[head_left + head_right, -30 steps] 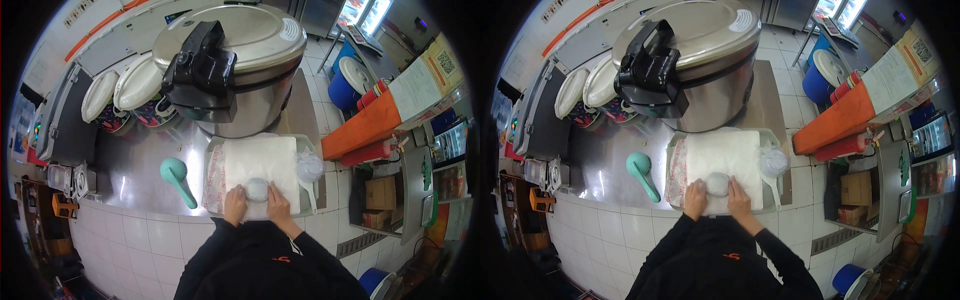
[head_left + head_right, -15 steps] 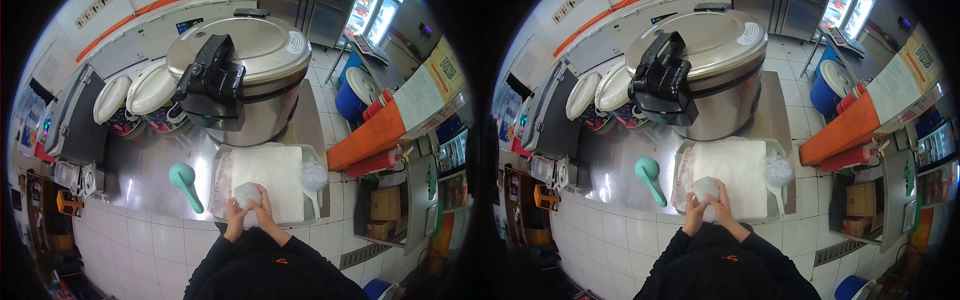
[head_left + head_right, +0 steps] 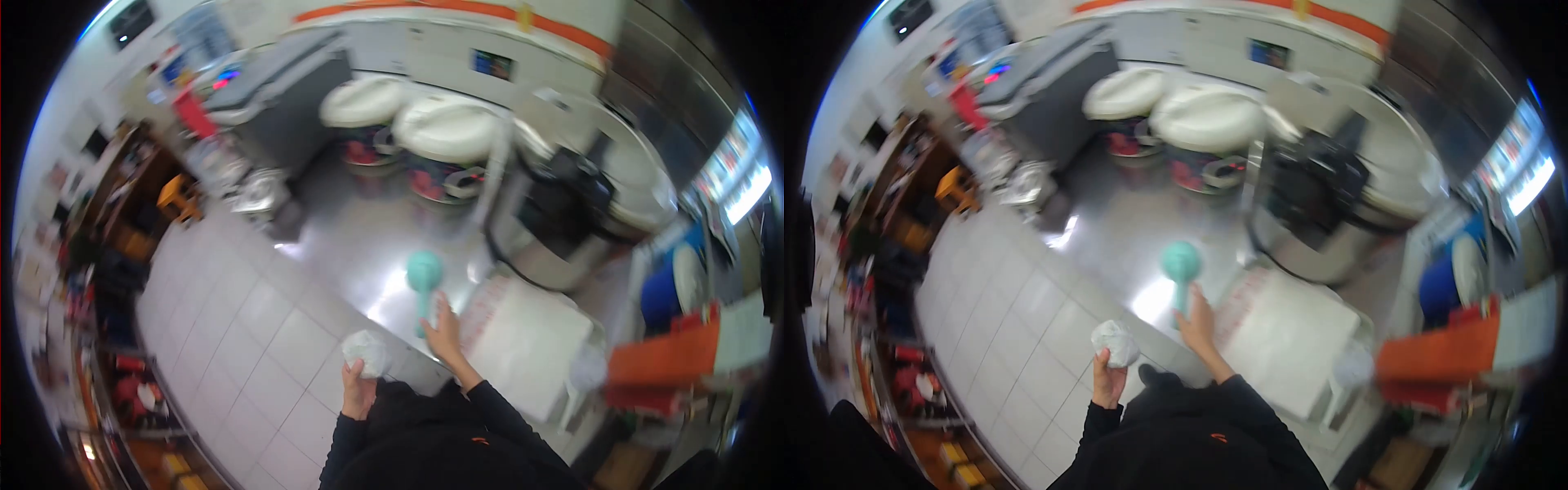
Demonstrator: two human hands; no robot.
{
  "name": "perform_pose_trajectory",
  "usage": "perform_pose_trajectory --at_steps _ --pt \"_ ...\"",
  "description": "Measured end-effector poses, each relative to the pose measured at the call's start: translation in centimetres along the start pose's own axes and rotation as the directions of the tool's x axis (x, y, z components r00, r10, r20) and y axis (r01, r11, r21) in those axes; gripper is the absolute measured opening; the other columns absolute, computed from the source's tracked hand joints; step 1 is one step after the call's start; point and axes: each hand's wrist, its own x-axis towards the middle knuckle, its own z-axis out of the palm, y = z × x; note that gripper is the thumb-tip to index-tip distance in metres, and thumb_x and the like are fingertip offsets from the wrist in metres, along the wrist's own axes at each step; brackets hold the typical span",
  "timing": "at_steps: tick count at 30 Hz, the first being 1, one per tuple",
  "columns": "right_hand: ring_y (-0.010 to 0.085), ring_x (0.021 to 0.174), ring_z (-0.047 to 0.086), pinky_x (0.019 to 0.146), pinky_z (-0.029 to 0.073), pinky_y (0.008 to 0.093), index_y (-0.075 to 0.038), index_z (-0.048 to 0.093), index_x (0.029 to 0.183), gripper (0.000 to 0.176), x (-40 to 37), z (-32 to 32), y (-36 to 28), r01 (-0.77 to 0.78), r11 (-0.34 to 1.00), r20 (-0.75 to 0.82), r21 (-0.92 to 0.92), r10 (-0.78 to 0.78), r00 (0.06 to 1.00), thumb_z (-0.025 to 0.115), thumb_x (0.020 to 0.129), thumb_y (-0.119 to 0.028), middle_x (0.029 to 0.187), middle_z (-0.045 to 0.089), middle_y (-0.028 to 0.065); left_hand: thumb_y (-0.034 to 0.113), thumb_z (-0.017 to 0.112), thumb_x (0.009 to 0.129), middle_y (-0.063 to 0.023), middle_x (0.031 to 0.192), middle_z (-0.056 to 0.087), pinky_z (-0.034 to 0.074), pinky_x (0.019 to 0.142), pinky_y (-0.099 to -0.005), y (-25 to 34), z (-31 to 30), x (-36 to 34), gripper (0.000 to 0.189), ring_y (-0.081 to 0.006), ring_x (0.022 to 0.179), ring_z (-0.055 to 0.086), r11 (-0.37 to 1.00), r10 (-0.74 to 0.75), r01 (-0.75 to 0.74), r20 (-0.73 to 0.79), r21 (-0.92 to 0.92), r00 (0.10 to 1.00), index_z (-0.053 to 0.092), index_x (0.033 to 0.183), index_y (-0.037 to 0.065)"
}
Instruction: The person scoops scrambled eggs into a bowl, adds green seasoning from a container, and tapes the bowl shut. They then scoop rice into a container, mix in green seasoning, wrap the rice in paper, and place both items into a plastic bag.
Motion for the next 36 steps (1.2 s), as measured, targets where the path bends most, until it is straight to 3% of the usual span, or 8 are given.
perform_pose_trajectory --at_steps 4,7,21,29,32,33,34,36 --pt "0.0367 0.105 0.044 0.092 0.033 0.0429 -0.004 0.017 0.135 0.069 2.4 3.7 -1.9 -0.217 0.976 -0.048 -0.004 0.217 0.975 0.047 0.073 -0.004 0.124 0.037 0.024 0.015 0.059 0.078 -0.0099 0.115 0.049 0.04 0.091 -0.0364 4.8 -6.4 -1.9 0.05 -0.0212 0.106 0.049 0.988 0.138 -0.146 -0.115 -0.057 0.984 0.038 0.12 0.001" --pt "0.0304 0.094 0.049 0.082 0.042 0.0391 0.002 0.027 0.128 0.054 1.3 4.3 -0.6 0.024 0.93 -0.354 -0.366 -0.163 0.921 0.039 0.076 -0.001 0.118 0.042 0.0169 0.013 0.058 0.078 -0.0092 0.115 0.049 0.039 0.091 -0.0355 8.8 -12.4 -3.2 0.048 -0.0203 0.106 0.048 0.96 0.251 -0.274 -0.241 -0.065 0.938 0.039 0.121 0.001" --pt "0.0307 0.092 0.049 0.082 0.04 0.0394 0.001 0.035 0.122 0.05 2.7 4.6 -1.3 -0.288 0.717 -0.573 -0.635 -0.187 0.798 0.041 0.072 0.002 0.108 0.047 0.0183 0.024 0.051 0.083 -0.0085 0.122 0.043 0.032 0.097 -0.0376 27.4 -36.4 -3.6 0.05 -0.0197 0.114 0.04 0.925 0.236 -0.346 -0.473 -0.158 0.849 0.034 0.125 0.002" --pt "0.0309 0.091 0.049 0.083 0.039 0.0396 0.001 0.04 0.118 0.049 11.5 24.5 -12.6 0.106 0.852 -0.69 -0.513 -0.482 0.54 0.042 0.07 0.004 0.103 0.049 0.0191 0.019 0.055 0.081 -0.0087 0.119 0.044 0.036 0.094 -0.0397 43.4 -48.0 5.0 0.049 -0.0211 0.112 0.042 0.87 0.417 -0.488 -0.419 -0.073 0.806 0.035 0.123 0.005" --pt "0.0309 0.091 0.049 0.083 0.039 0.0396 0.0 0.041 0.117 0.048 14.3 45.9 -18.2 0.351 0.935 -0.359 -0.041 -0.342 0.869 0.042 0.069 0.005 0.101 0.05 0.0194 0.009 0.06 0.077 -0.0085 0.108 0.048 0.041 0.086 -0.0354 49.1 -51.3 5.7 0.04 -0.0192 0.104 0.047 0.842 0.427 -0.53 -0.478 -0.098 0.768 0.039 0.11 0.005" --pt "0.0238 0.092 0.049 0.081 0.041 0.035 -0.001 0.047 0.108 0.042 13.3 54.0 -24.1 0.458 0.836 -0.031 -0.301 -0.489 0.872 0.046 0.066 0.004 0.099 0.05 0.0142 0.007 0.061 0.076 -0.0087 0.107 0.049 0.041 0.085 -0.035 50.7 -53.0 5.8 0.04 -0.0191 0.103 0.047 0.837 0.45 -0.545 -0.496 -0.056 0.743 0.039 0.109 0.005" --pt "0.0199 0.093 0.048 0.079 0.043 0.0303 -0.002 0.049 0.107 0.042 11.1 62.3 -27.3 0.481 0.877 0.175 -0.007 -0.472 0.864 0.049 0.065 0.003 0.097 0.05 0.0094 0.005 0.062 0.075 -0.0089 0.106 0.049 0.042 0.085 -0.0346 51.2 -54.6 5.1 0.04 -0.019 0.103 0.047 0.84 0.449 -0.542 -0.532 -0.023 0.718 0.039 0.107 0.005" --pt "0.0174 0.088 0.051 0.078 0.042 0.0291 -0.006 0.047 0.113 0.038 6.2 74.7 -34.1 0.277 0.897 0.767 0.344 -0.439 0.469 0.05 0.075 -0.004 0.107 0.05 0.0056 0.002 0.064 0.072 -0.0101 0.101 0.051 0.043 0.083 -0.0333 52.7 -58.1 3.7 0.043 -0.019 0.098 0.05 0.839 0.468 -0.535 -0.627 0.094 0.623 0.039 0.106 0.005"
